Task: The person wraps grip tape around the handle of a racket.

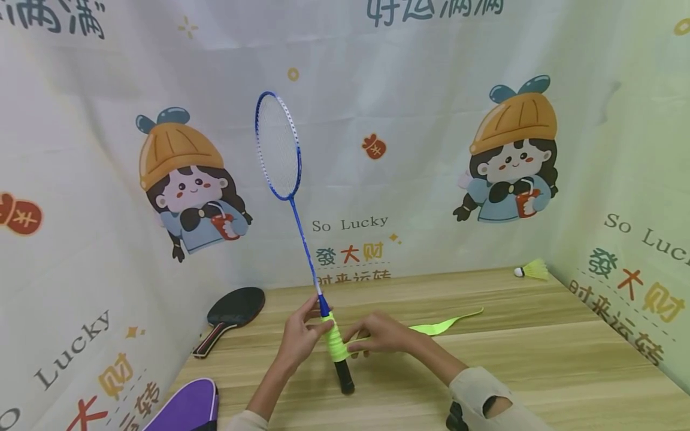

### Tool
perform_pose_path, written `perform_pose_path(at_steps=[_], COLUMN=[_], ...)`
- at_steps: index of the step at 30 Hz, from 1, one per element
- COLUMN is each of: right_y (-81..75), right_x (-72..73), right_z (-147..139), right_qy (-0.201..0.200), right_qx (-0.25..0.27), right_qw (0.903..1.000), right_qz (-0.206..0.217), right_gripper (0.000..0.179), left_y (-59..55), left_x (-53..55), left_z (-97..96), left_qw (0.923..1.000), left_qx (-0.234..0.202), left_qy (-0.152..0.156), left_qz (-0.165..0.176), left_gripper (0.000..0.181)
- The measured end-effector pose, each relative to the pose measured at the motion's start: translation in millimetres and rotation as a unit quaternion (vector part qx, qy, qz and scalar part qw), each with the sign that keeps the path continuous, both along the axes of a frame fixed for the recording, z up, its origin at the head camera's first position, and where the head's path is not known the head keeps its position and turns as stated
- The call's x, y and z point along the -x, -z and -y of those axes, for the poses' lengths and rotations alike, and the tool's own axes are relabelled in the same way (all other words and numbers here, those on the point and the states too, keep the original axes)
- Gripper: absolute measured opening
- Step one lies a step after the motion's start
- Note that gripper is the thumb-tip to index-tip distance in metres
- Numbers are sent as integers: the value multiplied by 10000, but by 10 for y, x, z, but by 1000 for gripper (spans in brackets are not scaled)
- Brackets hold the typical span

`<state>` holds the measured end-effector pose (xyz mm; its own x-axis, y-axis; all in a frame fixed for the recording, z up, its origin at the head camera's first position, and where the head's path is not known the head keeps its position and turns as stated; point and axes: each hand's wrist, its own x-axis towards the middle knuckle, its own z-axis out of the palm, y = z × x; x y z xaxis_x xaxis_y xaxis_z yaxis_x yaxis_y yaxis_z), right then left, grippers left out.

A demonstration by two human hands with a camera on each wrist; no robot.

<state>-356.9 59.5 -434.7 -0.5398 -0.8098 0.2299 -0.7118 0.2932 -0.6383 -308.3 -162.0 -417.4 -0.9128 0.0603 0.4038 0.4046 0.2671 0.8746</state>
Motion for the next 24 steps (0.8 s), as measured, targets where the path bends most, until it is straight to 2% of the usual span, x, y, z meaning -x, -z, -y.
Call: perform_pose_path(at_steps=[7,12,19,24], right_y=[-7,-5,-10,0], right_x=[11,28,10,7], right_z=[-4,-35,-44,-35], right_qy=[41,-16,-167,-30], right_qx=[-71,-67,-147,-200], right_qw=[9999,9999,9997,9998], right_qz=[-91,-87,-79,-59], right_gripper=[24,30,35,35], left_y=[22,48,49,56], left_x=[26,43,38,40], left_z=[4,2,-8,-7], left_qw=[9998,9990,9982,9973], left_qx=[-1,-282,-481,-565], left_qy=[180,339,346,405], left_qz=[12,10,133,228], left_gripper=[56,53,56,53])
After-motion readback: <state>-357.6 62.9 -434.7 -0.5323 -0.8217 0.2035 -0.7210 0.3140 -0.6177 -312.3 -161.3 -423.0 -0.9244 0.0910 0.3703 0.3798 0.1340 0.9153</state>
